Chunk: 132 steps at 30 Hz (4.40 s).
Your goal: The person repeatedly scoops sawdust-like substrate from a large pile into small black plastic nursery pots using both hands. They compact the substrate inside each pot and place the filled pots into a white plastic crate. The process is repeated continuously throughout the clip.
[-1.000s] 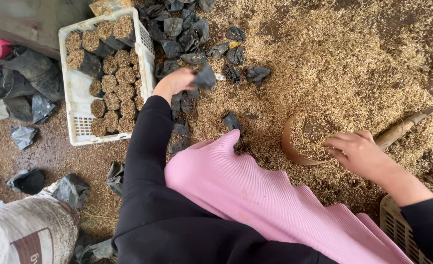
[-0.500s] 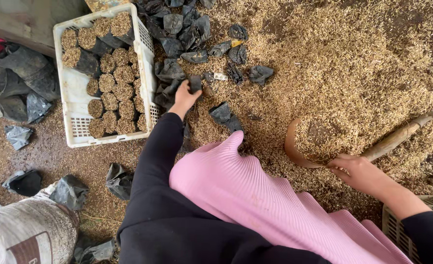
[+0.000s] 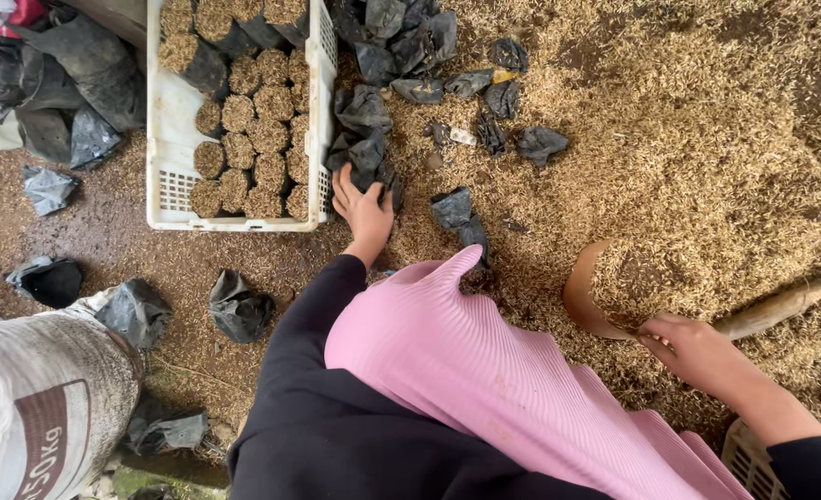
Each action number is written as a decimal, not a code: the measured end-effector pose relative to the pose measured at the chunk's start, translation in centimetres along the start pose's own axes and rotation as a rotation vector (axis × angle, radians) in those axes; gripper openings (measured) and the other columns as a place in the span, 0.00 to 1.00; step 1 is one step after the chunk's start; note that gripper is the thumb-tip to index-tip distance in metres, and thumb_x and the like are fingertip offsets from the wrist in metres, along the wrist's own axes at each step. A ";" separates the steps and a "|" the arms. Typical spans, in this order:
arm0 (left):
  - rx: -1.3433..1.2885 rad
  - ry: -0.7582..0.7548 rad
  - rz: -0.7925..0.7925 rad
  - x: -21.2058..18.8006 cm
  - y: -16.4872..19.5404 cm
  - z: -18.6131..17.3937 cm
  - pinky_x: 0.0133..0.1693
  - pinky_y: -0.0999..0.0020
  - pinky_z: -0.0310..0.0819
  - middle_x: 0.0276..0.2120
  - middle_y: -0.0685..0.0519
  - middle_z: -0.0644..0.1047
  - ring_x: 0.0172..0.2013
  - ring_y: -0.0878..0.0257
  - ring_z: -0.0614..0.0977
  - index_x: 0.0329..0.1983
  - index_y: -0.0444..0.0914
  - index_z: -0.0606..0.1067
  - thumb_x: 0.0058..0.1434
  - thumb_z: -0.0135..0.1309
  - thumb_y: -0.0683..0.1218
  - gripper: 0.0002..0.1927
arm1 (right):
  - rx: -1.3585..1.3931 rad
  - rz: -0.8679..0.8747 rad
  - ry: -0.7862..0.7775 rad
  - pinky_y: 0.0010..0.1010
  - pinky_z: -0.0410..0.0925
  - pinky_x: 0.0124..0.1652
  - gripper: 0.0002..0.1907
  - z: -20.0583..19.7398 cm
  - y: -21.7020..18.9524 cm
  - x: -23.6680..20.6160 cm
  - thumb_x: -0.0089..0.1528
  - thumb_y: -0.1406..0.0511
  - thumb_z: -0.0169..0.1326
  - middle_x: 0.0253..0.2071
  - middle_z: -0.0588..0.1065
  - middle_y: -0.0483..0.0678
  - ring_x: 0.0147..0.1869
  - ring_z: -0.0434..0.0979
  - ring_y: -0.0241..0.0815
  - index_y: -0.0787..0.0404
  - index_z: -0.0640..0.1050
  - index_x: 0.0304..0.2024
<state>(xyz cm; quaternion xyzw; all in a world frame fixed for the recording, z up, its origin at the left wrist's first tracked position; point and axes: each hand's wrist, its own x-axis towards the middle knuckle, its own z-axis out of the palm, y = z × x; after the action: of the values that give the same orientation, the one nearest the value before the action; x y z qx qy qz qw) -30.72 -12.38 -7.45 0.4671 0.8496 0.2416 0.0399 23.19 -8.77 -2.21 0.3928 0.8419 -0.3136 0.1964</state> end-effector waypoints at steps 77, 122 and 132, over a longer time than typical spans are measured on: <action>0.711 -0.296 0.545 10.0 13.3 1.6 0.58 0.41 0.61 0.68 0.38 0.61 0.68 0.38 0.59 0.64 0.36 0.66 0.47 0.60 0.53 0.40 | 1.476 0.235 0.711 0.21 0.78 0.46 0.26 -15.8 -8.4 -3.6 0.63 0.77 0.47 0.49 0.75 0.55 0.41 0.81 0.36 0.65 0.64 0.64; -1.074 -1.152 -0.039 -2.1 36.0 5.9 0.45 0.65 0.79 0.36 0.56 0.80 0.39 0.65 0.80 0.32 0.39 0.76 0.66 0.57 0.45 0.07 | 0.836 0.369 1.076 0.37 0.75 0.51 0.17 -8.5 -1.2 -0.6 0.60 0.75 0.54 0.53 0.74 0.51 0.52 0.79 0.46 0.65 0.73 0.52; -1.013 -1.083 0.047 -4.1 35.7 7.4 0.33 0.69 0.67 0.27 0.53 0.79 0.26 0.66 0.74 0.31 0.37 0.79 0.66 0.59 0.46 0.09 | 1.598 0.081 0.915 0.32 0.79 0.54 0.11 -9.6 -4.7 2.4 0.68 0.66 0.51 0.46 0.79 0.50 0.52 0.83 0.43 0.66 0.76 0.50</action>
<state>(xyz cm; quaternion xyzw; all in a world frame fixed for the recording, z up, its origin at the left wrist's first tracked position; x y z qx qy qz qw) 1.43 2.99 1.38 0.4632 0.4852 0.3408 0.6587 17.19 -3.23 5.16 0.5264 0.3564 -0.6089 -0.4745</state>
